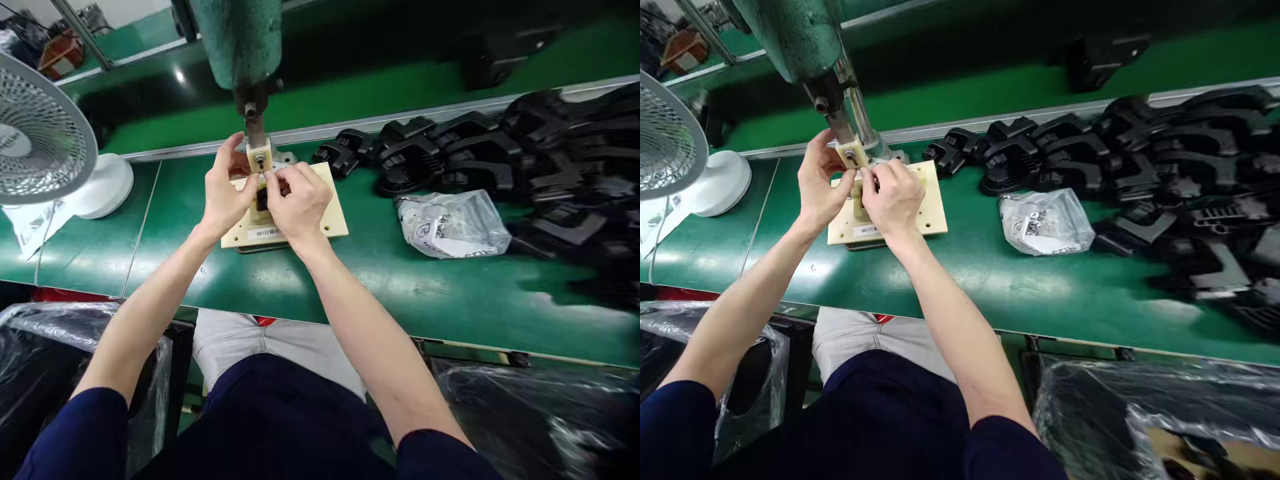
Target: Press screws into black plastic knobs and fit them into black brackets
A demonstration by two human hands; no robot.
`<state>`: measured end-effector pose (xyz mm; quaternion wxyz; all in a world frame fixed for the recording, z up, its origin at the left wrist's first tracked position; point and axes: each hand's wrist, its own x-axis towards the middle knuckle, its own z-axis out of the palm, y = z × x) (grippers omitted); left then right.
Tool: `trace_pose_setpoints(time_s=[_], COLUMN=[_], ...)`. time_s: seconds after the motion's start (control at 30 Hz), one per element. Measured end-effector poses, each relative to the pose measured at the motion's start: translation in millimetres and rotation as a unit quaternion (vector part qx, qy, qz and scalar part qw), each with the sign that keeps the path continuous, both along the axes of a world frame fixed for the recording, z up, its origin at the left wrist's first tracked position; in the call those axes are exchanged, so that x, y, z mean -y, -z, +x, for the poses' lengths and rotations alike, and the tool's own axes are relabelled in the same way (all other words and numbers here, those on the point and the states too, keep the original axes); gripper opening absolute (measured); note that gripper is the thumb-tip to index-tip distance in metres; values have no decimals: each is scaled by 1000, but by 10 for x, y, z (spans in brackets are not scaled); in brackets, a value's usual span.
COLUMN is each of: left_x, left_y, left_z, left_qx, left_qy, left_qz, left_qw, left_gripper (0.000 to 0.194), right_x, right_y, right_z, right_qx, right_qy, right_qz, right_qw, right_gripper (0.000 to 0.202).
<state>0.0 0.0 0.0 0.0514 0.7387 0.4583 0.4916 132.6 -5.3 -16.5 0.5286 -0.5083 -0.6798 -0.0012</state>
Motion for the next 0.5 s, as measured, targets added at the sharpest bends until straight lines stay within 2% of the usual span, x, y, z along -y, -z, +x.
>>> trace_pose_setpoints(time_s=[0.2,0.3,0.4,0.5], left_x=[2,-1,24,104], left_y=[1,6,-28,-96], left_z=[13,36,83,151], left_qx=[8,28,57,84], left_qy=[-4,-8,-20,-43], left_qz=[-19,-24,-22,-30], left_qw=[1000,999,998,995], left_gripper=[58,56,54,52], right_x=[84,157,80,-197], right_y=[-70,-222,-611,-1300], right_z=[205,449,739,974], right_qx=[-14,-42,-56,-62], right_qy=[-69,-82,-68,-47], right_qz=[-32,-40,-3,79], right_qw=[997,995,996,994], right_gripper=[27,24,22,17])
